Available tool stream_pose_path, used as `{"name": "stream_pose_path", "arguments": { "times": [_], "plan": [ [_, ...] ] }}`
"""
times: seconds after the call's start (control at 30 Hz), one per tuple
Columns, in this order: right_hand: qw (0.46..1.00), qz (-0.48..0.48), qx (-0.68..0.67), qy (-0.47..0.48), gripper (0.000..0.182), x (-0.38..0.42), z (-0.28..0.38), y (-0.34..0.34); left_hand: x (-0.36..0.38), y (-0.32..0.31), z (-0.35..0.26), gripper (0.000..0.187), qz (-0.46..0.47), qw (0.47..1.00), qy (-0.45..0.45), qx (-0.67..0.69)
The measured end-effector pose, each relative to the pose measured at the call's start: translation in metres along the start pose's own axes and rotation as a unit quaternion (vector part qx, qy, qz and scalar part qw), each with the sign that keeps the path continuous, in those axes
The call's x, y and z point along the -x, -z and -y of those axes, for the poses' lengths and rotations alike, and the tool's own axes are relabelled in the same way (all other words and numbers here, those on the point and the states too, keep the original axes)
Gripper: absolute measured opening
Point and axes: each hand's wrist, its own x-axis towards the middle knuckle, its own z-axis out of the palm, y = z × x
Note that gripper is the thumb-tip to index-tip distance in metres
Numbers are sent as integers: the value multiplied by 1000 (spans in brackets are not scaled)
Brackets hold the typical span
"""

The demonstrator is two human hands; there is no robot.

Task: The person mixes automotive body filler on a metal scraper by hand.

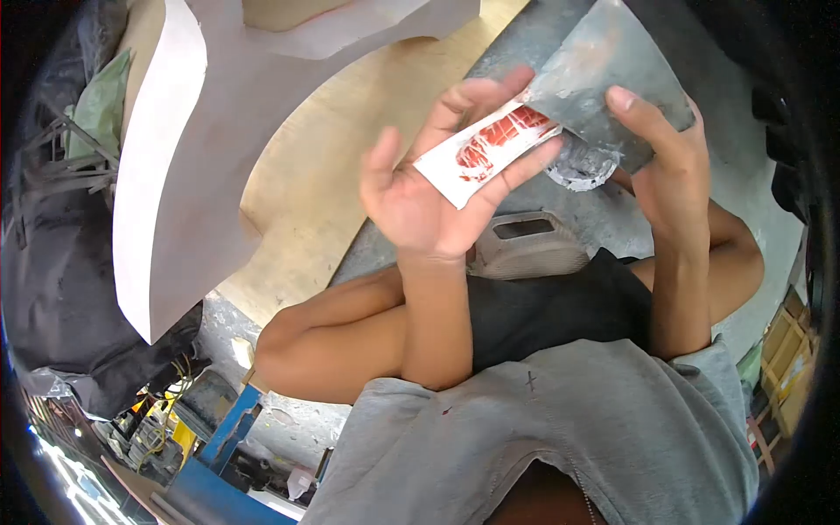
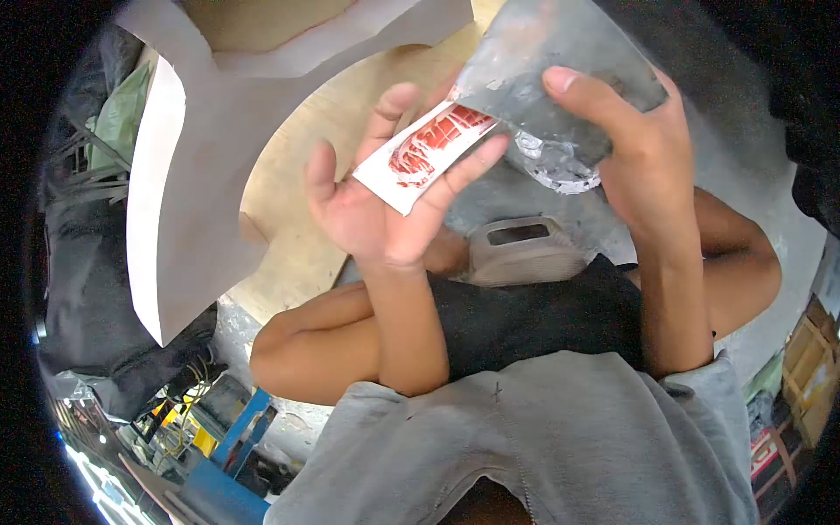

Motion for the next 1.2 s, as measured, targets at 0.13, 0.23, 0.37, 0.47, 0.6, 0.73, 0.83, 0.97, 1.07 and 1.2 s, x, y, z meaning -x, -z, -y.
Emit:
{"name": "stream_pose_path", "arguments": {
  "times": [0.13,0.23,0.37,0.47,0.6,0.73,0.83,0.97,1.07,1.2],
  "plan": [
    [996,46,73,-2,31,-1,7,5,-5,23,-4,67,5,999,18,-44],
    [993,56,104,-23,33,9,29,8,-6,28,-4,81,26,998,30,40],
    [976,133,107,-135,44,19,57,20,-4,22,-8,88,45,997,-27,-60],
    [911,292,251,-147,49,16,61,17,-1,19,-9,100,70,995,-21,-65],
    [890,336,262,-163,45,18,38,3,-1,23,-9,105,92,992,-5,-90],
    [895,319,247,-192,35,17,28,3,-3,25,-11,106,190,965,13,-178],
    [895,327,210,-218,30,15,27,4,2,-7,13,106,105,968,-43,-223],
    [901,296,244,-202,29,17,26,1,2,5,7,106,115,952,-56,-276],
    [906,288,259,-172,28,21,21,2,1,10,8,103,134,950,-57,-277],
    [911,274,300,-66,29,28,18,2,-1,7,8,97,160,945,-58,-278]
  ]
}}
